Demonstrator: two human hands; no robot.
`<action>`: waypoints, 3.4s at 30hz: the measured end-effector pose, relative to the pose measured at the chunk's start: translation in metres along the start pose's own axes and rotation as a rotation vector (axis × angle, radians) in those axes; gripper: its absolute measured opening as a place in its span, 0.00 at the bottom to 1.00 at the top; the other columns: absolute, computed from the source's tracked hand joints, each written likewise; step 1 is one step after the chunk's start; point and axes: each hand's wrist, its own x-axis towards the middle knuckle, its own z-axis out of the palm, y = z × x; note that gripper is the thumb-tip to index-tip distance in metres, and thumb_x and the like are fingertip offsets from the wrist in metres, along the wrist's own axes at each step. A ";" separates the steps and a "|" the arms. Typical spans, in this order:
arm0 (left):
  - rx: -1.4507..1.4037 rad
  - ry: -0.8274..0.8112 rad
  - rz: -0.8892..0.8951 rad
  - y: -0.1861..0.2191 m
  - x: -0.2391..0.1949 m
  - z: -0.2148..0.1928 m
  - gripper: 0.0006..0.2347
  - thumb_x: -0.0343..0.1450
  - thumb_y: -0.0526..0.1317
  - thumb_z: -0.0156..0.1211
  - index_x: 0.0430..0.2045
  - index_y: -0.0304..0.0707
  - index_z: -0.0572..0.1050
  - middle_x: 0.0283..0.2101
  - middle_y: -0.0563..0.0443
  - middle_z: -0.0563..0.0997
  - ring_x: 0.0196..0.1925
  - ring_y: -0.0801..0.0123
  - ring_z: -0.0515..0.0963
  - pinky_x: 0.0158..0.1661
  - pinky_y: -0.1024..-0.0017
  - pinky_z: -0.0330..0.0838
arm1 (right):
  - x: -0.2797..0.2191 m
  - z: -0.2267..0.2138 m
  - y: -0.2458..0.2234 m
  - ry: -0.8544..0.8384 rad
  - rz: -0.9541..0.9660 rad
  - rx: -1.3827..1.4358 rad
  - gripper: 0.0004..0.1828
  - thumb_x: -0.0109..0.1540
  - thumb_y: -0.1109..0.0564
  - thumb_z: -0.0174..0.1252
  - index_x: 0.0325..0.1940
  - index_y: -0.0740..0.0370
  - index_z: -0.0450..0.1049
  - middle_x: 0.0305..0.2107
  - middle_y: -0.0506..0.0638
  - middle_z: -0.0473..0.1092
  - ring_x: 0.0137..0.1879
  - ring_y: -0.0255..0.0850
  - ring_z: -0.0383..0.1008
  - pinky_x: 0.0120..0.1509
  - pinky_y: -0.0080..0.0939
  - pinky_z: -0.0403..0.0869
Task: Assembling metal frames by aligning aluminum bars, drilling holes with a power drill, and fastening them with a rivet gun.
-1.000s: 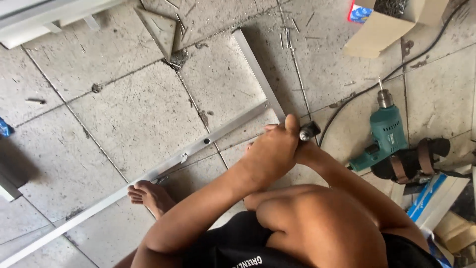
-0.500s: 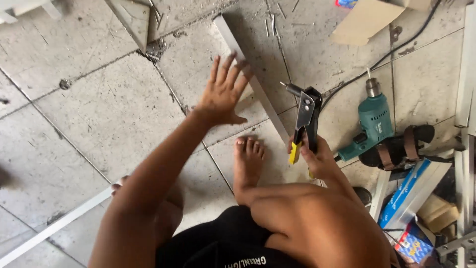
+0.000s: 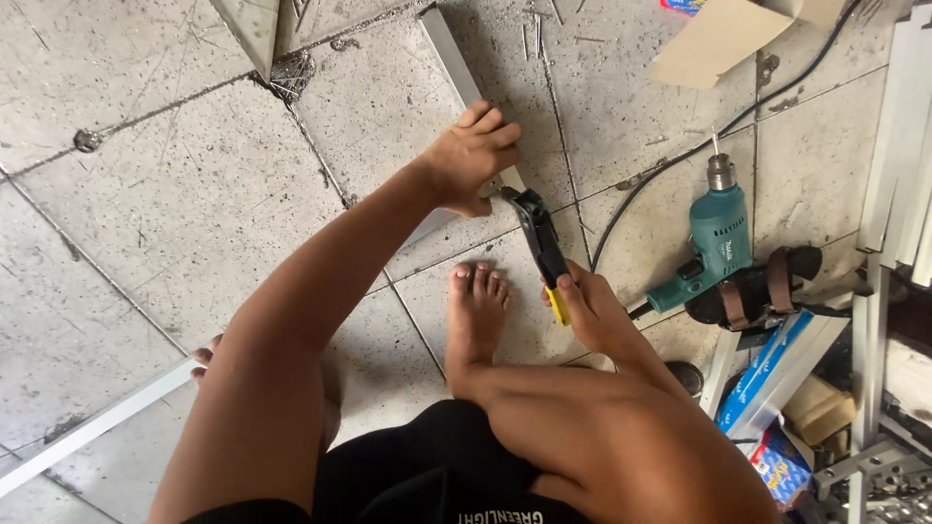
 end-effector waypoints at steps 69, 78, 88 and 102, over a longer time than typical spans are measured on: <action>-2.041 1.097 -0.980 0.174 0.039 0.051 0.25 0.75 0.59 0.54 0.20 0.32 0.70 0.17 0.40 0.76 0.19 0.63 0.78 0.20 0.70 0.74 | 0.021 -0.035 -0.031 -0.185 0.267 -0.715 0.18 0.54 0.53 0.63 0.37 0.69 0.67 0.34 0.65 0.63 0.42 0.58 0.61 0.48 0.55 0.63; -2.193 1.150 -1.009 0.166 0.057 0.085 0.28 0.77 0.62 0.49 0.25 0.29 0.67 0.19 0.28 0.78 0.19 0.52 0.82 0.21 0.62 0.78 | 0.034 -0.005 0.012 0.143 0.197 -0.449 0.16 0.50 0.56 0.69 0.19 0.62 0.67 0.12 0.49 0.66 0.21 0.38 0.65 0.27 0.40 0.64; -1.947 1.023 -1.082 0.164 0.044 0.107 0.23 0.75 0.58 0.53 0.20 0.37 0.67 0.16 0.43 0.72 0.19 0.64 0.77 0.18 0.70 0.72 | 0.004 -0.037 -0.132 -0.269 0.526 -0.747 0.22 0.56 0.50 0.62 0.45 0.72 0.75 0.35 0.67 0.79 0.45 0.58 0.81 0.47 0.55 0.76; -2.117 1.030 -0.932 0.169 0.055 0.028 0.19 0.78 0.48 0.51 0.27 0.24 0.67 0.20 0.25 0.77 0.20 0.49 0.82 0.22 0.57 0.80 | 0.026 -0.003 0.023 0.253 0.172 -0.435 0.23 0.57 0.50 0.68 0.13 0.54 0.66 0.07 0.44 0.64 0.17 0.31 0.63 0.25 0.33 0.63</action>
